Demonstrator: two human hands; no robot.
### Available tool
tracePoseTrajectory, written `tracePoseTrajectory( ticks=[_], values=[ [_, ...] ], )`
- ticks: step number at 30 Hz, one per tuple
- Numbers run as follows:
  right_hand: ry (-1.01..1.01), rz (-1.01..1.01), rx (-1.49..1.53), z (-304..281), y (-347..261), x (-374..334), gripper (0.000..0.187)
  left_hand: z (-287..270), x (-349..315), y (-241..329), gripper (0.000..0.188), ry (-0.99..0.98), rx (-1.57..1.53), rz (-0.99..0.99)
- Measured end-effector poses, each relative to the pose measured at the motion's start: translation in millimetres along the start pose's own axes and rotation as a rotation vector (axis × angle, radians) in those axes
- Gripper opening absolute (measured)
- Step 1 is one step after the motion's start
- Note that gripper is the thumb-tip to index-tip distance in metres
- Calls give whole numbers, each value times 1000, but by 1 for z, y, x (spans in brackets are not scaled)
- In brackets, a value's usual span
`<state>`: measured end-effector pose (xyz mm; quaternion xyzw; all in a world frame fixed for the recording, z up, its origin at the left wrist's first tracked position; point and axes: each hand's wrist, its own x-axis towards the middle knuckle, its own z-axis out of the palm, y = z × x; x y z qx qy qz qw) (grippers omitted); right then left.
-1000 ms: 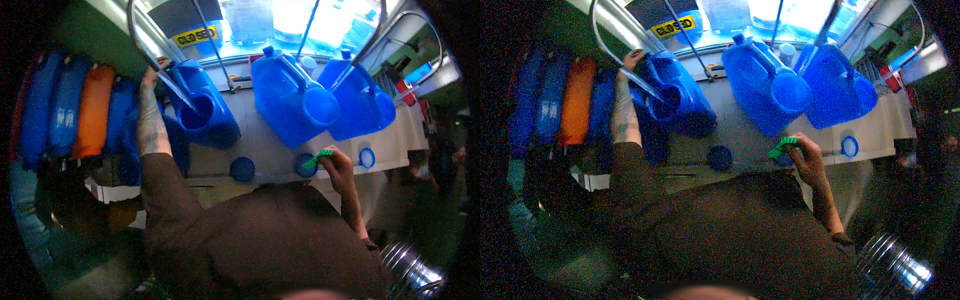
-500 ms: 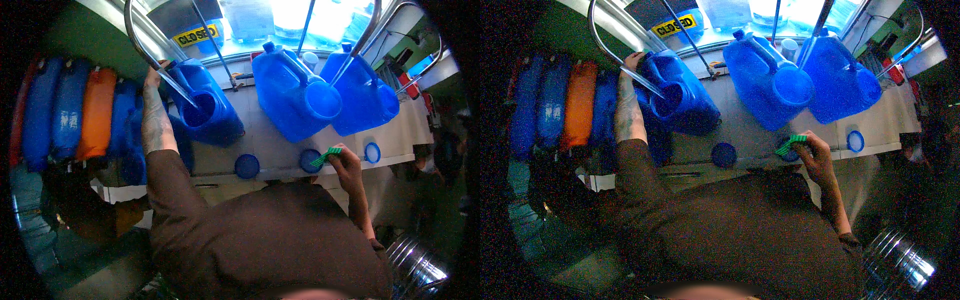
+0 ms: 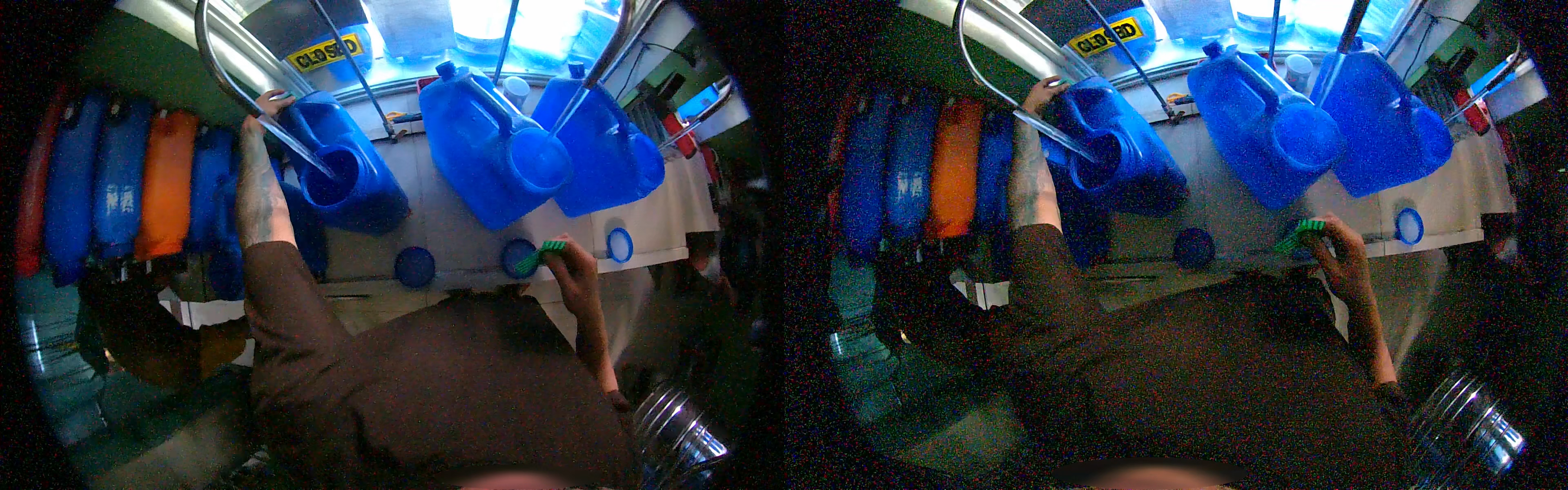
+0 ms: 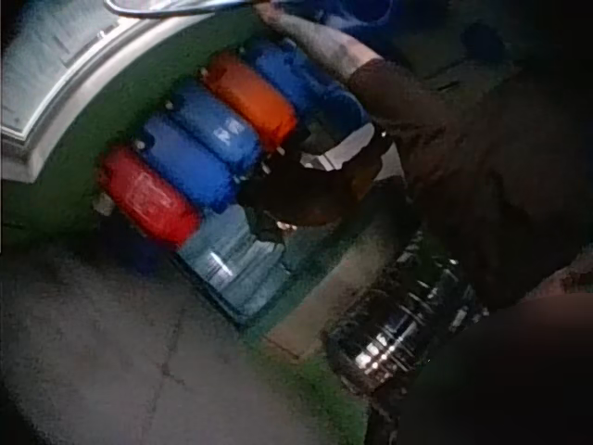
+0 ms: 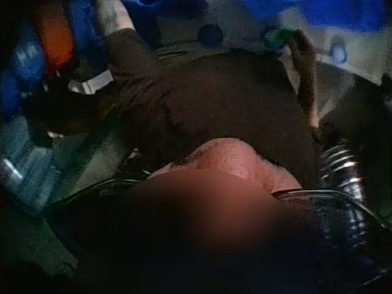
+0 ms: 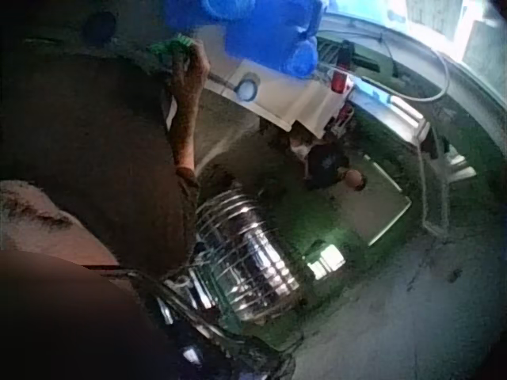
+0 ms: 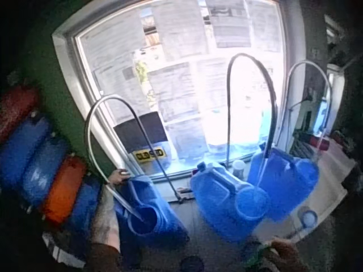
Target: The person assembles blue plastic water containers by inserting green plastic pieces into the container openings and using a red heat gun to soften and secure the connections. The person handles multiple containers and green pieces, repeatedly applying heat to different joints.
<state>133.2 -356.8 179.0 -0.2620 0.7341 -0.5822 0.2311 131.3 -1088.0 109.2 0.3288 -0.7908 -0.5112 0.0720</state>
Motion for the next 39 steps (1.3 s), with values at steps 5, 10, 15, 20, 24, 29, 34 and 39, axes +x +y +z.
tracePoseTrajectory(
  ticks=[5, 10, 15, 20, 24, 29, 34, 39],
  values=[
    [37, 18, 55, -5, -2, 9, 14, 18, -55, 3, 42, 373, 65, 322],
    [-45, 59, 185, -9, 5, 31, 18, 97, -248, 82, 32, 859, -567, 674],
    [-218, 8, 239, -14, -1, 41, 19, 295, -411, 154, 42, -47, -559, 480],
    [-285, -88, 287, -41, -1, 37, 18, 376, -432, 195, 29, -125, -488, 216],
    [-235, -138, 327, -98, 12, 26, 21, 417, -448, 219, 16, -65, -622, 159],
    [-261, -93, 535, -158, 20, 8, 21, 467, -464, 246, 14, 3, -596, 129],
    [-344, -164, 327, -182, 25, 16, 16, 504, -473, 267, 12, -6, -568, 101],
    [-223, -150, 470, -206, 28, 22, 16, 514, -476, 280, 14, 31, -712, 63]
  ],
)
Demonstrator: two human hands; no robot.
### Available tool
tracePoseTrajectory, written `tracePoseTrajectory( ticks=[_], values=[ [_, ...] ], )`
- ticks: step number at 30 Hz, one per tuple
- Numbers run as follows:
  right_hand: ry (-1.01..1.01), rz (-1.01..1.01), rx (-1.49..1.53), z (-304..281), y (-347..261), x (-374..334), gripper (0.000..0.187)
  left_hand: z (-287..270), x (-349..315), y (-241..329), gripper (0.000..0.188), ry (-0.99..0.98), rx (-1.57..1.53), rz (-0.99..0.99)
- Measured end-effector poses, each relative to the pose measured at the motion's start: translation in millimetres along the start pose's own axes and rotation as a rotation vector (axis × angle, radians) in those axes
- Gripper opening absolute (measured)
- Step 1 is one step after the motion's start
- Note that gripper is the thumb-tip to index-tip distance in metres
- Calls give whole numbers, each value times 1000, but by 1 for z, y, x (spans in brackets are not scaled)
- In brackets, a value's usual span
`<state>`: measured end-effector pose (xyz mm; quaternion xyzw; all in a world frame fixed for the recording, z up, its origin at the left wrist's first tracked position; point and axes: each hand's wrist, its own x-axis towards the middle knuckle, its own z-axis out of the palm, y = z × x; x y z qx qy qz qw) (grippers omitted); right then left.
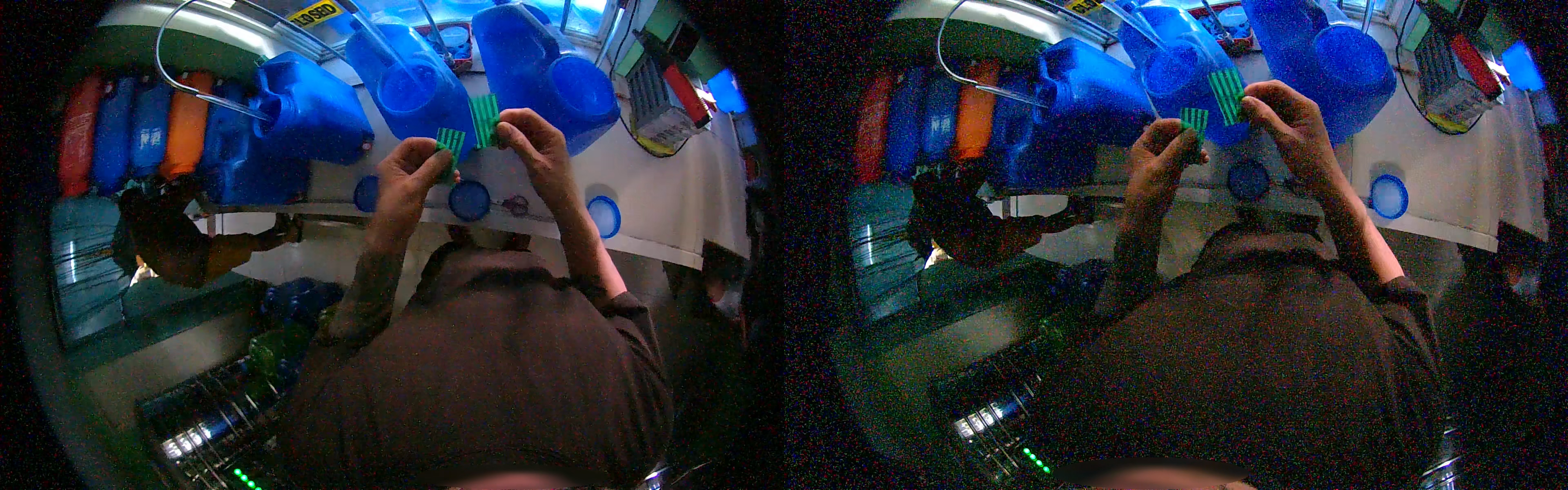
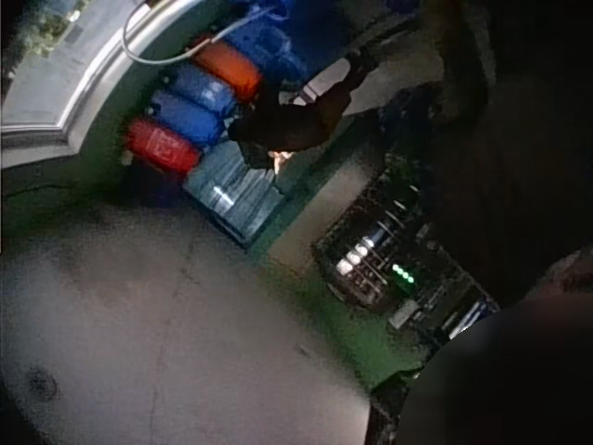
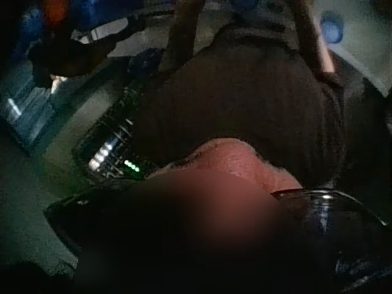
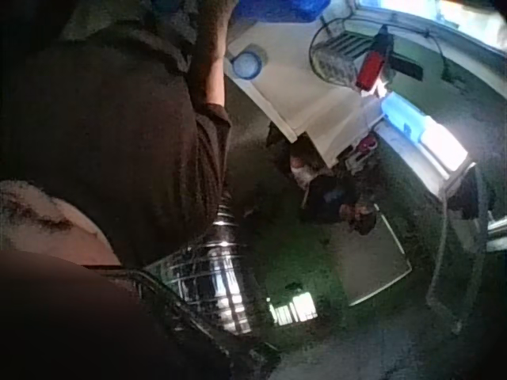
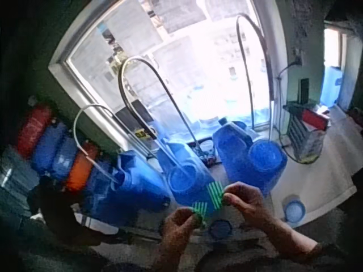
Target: The person assembles blue plastic water containers by inserting green plastic pieces into the container openings and using a red heat gun to soften and secure the connections. The person handles multiple containers and green pieces, repeatedly applying heat to different joints.
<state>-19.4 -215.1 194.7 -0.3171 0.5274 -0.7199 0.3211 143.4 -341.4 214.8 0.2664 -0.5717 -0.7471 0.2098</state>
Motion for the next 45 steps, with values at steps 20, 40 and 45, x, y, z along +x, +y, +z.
tracePoseTrajectory(
  ticks=[20, 40, 45],
  values=[
    [307, 24, -178, 18, 37, -50, 14, -161, 173, 22, 17, 179, -164, 464],
    [624, -23, -268, 40, 63, -88, 16, -235, 433, 71, 35, -240, 1156, 258],
    [696, 19, -313, 35, 59, -93, 16, -225, 436, 75, 33, -399, 1043, 159]
  ],
)
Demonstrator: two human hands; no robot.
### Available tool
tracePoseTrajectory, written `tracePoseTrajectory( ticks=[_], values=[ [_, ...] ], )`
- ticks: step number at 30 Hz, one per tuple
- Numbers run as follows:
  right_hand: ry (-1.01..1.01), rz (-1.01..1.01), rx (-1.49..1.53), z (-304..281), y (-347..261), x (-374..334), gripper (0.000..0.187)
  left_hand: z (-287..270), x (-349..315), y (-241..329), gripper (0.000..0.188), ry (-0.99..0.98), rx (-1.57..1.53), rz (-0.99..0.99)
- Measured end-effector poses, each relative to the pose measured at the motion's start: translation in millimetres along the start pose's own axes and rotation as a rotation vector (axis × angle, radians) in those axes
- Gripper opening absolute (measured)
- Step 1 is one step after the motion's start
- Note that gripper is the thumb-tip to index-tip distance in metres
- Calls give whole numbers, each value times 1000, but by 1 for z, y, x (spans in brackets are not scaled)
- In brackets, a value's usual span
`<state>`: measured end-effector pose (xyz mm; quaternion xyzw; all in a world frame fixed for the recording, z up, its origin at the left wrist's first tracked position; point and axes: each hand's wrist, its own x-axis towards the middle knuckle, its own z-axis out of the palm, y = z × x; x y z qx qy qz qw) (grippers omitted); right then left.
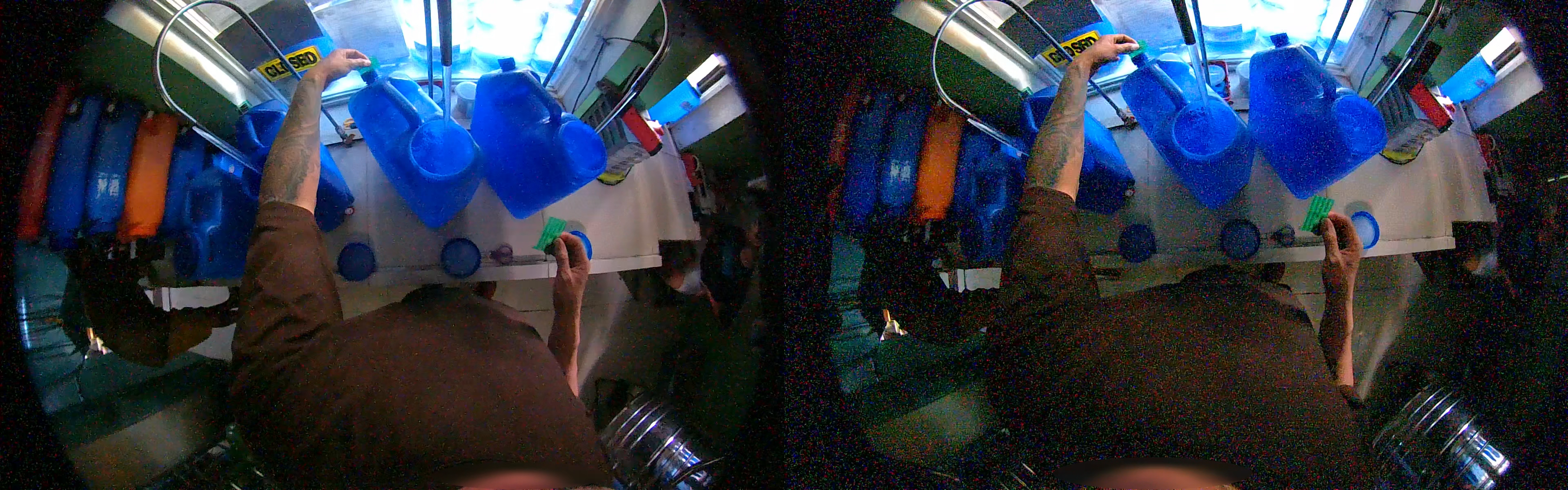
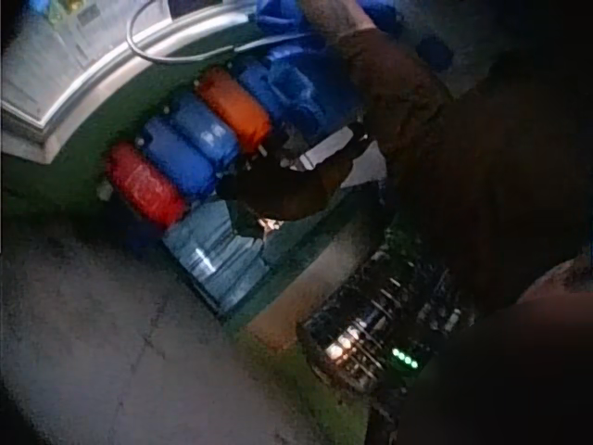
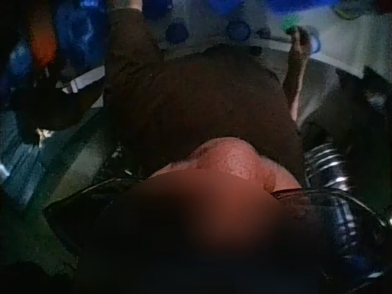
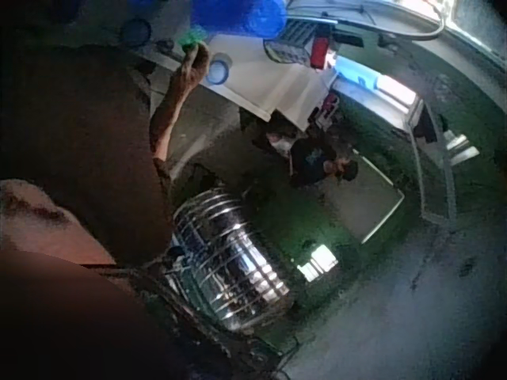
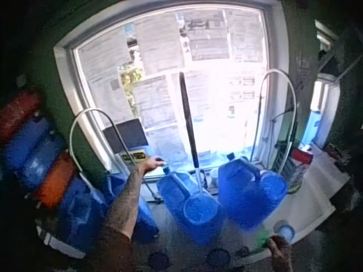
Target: The person assembles blue plastic water containers by inserting green plastic pieces into the container openings and using a red heat gun to soften and secure the connections. The person handles multiple containers and green pieces, repeatedly applying heat to different joints.
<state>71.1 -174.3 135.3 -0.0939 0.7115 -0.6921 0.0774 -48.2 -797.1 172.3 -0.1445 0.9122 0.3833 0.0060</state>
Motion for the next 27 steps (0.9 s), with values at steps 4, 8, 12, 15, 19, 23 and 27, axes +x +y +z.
tracePoseTrajectory(
  ticks=[4, 8, 12, 15, 19, 23, 27],
  values=[
    [-7, -17, 2, -6, 1, 1, 16, 6, -6, 6, 33, -10, -73, 64],
    [5, -38, 29, -7, 0, 4, 15, 12, -9, -7, 33, 73, -98, 27],
    [0, -49, 16, -10, -2, 6, 14, 5, -9, -28, 33, 196, -80, 4],
    [14, -37, 17, -13, -3, 6, 14, -3, -18, -35, 34, 156, -216, -224],
    [29, -42, 35, -13, -4, 4, 14, 4, -31, -25, 28, -3, -586, -253],
    [35, -37, -3, -11, -5, 2, 14, 17, -30, -9, 24, 50, -643, -122],
    [20, -31, -10, -12, -8, 1, 14, 17, -23, -9, 23, 86, -640, -139]
  ],
)
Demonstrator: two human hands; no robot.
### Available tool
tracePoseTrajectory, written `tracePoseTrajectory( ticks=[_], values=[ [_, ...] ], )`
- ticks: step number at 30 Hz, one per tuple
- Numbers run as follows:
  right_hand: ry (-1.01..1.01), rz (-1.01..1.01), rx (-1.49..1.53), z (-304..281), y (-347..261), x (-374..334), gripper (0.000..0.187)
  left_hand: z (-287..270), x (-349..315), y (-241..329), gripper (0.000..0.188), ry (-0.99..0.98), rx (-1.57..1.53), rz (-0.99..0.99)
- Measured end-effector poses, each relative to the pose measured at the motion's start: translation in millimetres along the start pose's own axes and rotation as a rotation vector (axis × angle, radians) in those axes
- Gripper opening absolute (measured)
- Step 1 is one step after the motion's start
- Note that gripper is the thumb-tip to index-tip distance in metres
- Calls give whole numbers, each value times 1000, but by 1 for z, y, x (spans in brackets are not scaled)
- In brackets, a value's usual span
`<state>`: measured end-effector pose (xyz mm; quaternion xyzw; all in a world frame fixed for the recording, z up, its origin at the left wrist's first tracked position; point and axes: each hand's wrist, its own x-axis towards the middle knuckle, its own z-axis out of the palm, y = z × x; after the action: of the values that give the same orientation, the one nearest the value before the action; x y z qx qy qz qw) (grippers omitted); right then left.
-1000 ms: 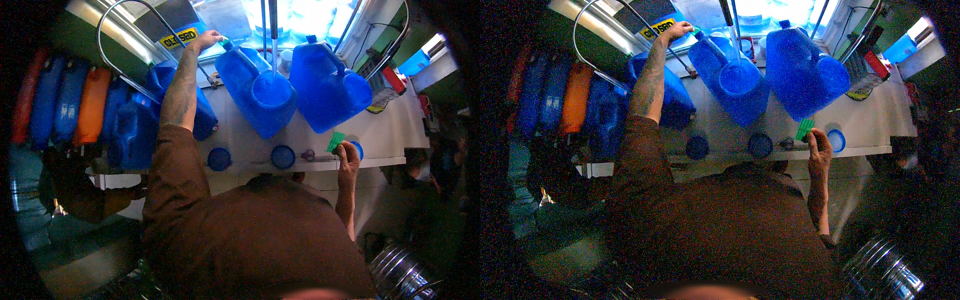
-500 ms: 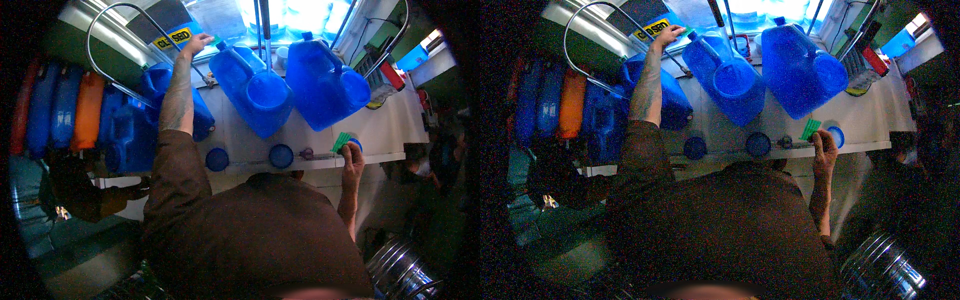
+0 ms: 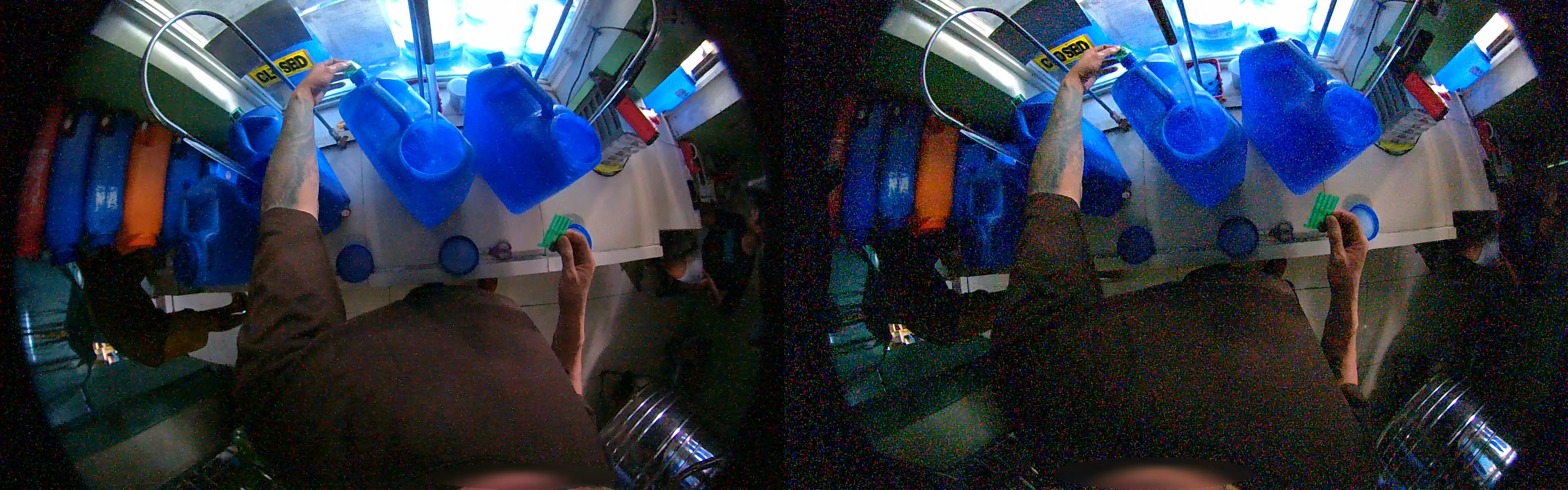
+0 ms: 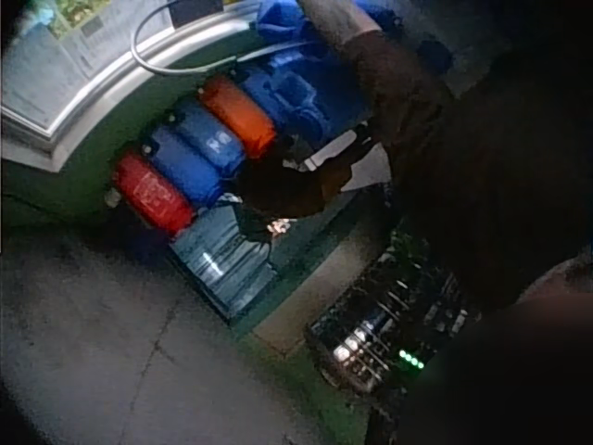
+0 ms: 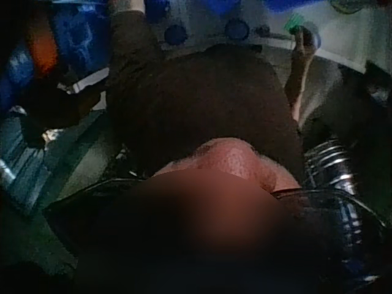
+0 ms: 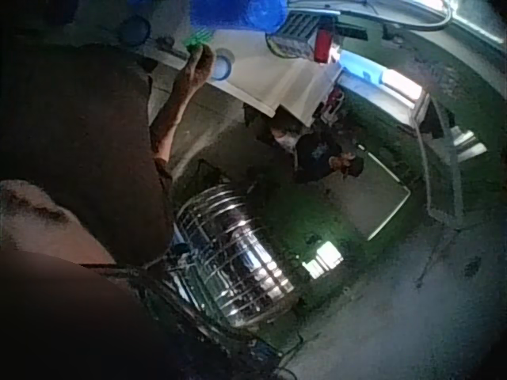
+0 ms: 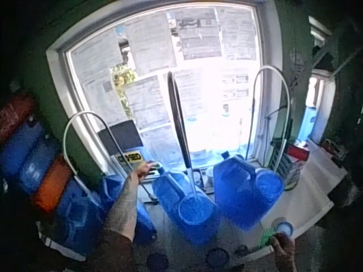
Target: The person assembles blue plastic water containers by inserting green plastic pieces into the container openings and using a red heat gun to soften and secure the connections. The person handles multiple containers and green pieces, repeatedly applying heat to different joints.
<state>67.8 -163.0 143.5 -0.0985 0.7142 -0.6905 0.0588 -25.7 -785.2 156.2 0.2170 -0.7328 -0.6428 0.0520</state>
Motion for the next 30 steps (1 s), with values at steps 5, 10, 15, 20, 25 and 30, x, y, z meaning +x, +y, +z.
tracePoseTrajectory(
  ticks=[5, 10, 15, 20, 25, 30],
  values=[
    [14, 8, -40, -5, 1, -3, 15, -9, 6, -3, 24, 7, -147, -6],
    [7, -4, -20, -9, 6, -5, 15, -11, 9, 6, 27, -26, 119, -26],
    [26, 1, 2, -9, 7, -6, 15, -20, 3, 10, 25, -90, 101, -122],
    [14, 2, 21, -5, 5, -6, 14, -13, 6, 7, 25, -178, -1, -41],
    [8, 4, 25, -1, 5, -6, 15, -1, 17, 12, 34, -145, 346, 24],
    [31, -17, 29, 2, 4, -4, 15, -10, 25, -9, 50, -144, 338, 110]
  ],
)
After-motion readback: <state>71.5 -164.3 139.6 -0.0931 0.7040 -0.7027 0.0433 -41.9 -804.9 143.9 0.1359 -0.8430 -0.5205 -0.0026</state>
